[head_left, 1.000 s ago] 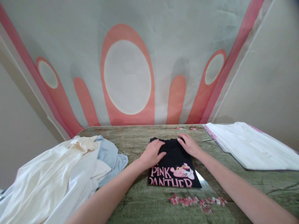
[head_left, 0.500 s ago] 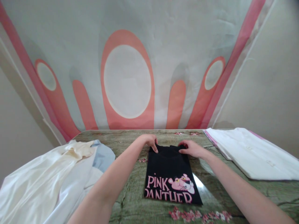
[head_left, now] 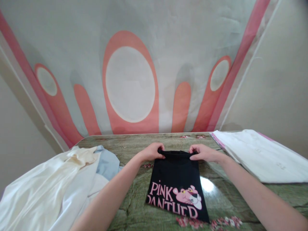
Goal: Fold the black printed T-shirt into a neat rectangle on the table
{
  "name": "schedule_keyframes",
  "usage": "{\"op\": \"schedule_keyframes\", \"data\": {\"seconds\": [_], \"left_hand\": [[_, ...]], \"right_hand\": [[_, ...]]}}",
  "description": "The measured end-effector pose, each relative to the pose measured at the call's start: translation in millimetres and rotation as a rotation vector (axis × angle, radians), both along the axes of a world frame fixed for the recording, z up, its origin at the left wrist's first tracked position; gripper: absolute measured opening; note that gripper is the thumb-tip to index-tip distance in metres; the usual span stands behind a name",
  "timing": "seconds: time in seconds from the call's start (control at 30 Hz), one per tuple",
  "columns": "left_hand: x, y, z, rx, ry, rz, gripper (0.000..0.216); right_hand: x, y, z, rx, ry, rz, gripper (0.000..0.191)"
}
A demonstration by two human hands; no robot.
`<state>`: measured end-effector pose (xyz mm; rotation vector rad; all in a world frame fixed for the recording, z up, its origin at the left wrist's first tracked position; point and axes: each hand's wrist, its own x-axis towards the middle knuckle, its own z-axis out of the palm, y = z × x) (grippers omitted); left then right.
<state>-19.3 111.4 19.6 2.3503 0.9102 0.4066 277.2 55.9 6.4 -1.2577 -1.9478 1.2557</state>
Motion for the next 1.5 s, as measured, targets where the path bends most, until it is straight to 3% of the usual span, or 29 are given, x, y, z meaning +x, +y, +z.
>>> {"op": "schedule_keyframes", "data": {"seconds": [0.5,0.7,0.87,1.03,1.37,1.43,1.5], "left_hand": [[-5,-6,-3.4,-0.030,-0.189,0.137,0.035],[-11,5,-19.4,-0.269,-0.338,0.152,0.041],[-11,6,-21.6,-0.298,-0.395,0.174,0.030],[-5,-2,-13.8,-0.226,-0.455,0.185,0.020],[3,-18,-3.8,-0.038,-0.483,0.074,0.005],[3,-18,-3.8,0.000,-0.424,0.113,0.012],[2,-17,-5.2,0.074,-0.363,0.144,0.033]], "right_hand": [[2,0,-4.7,0.008,0.010,-0.125,0.042],[3,2,-11.2,-0.013,0.062,-0.121,0.046],[3,0,-6.5,0.058,0.023,-0.104,0.043],[4,-3,-1.3,0.097,0.019,-0.079,0.039],[8,-5,2.3,0.113,-0.012,-0.068,0.036],[9,-4,-0.3,0.107,0.018,-0.073,0.039],[12,0,-7.6,0.108,0.036,-0.110,0.044]]}}
